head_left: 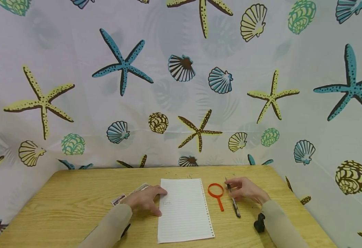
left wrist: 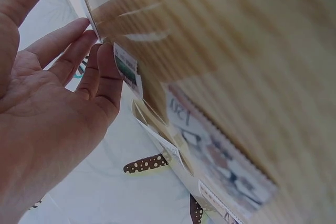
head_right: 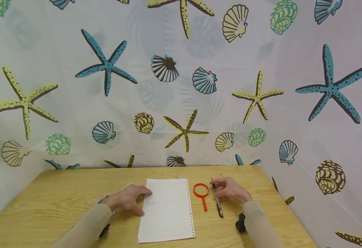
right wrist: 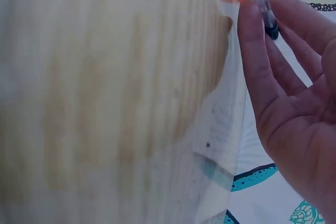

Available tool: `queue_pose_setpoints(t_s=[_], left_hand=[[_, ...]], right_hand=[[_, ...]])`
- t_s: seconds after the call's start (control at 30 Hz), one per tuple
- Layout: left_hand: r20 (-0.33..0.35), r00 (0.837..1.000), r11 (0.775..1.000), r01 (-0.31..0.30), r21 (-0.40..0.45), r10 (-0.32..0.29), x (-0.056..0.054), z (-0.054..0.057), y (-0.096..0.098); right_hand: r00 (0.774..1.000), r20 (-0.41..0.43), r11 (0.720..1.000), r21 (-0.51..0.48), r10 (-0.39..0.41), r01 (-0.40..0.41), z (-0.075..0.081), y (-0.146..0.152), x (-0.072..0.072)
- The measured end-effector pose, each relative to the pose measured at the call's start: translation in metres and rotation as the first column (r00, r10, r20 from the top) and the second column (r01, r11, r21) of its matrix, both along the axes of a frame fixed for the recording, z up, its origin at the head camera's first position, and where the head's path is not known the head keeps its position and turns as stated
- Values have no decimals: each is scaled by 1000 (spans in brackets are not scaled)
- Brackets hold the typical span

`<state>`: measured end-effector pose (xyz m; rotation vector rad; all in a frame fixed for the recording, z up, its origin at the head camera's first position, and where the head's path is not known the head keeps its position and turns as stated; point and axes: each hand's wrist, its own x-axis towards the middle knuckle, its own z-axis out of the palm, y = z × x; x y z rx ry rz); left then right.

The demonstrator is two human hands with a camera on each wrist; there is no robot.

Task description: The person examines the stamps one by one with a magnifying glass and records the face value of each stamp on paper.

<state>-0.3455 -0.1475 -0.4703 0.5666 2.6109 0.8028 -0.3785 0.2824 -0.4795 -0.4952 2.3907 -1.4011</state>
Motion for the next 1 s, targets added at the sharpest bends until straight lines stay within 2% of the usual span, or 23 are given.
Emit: queue_pose_setpoints(t_s=[0.23, 0.5, 0.77, 1.0], left_hand=[[22, 999, 1000, -23, -7, 23, 1, -1, 2], [13, 999, 999, -37, -15, 37, 1, -1, 1], [-15, 1000, 1000, 1, -3, -1, 1, -1, 0], [-3, 1000, 1000, -2, 16, 2, 1, 0, 1]], right_hand=[[1000, -27, 996, 88, 9, -6, 2, 5, -4], [996, -84, 985, 170, 43, -28, 8, 5, -5], [990, -99, 981, 180, 96, -77, 8, 7, -11], [991, -90, 981, 172, 104, -88, 6, 6, -13]])
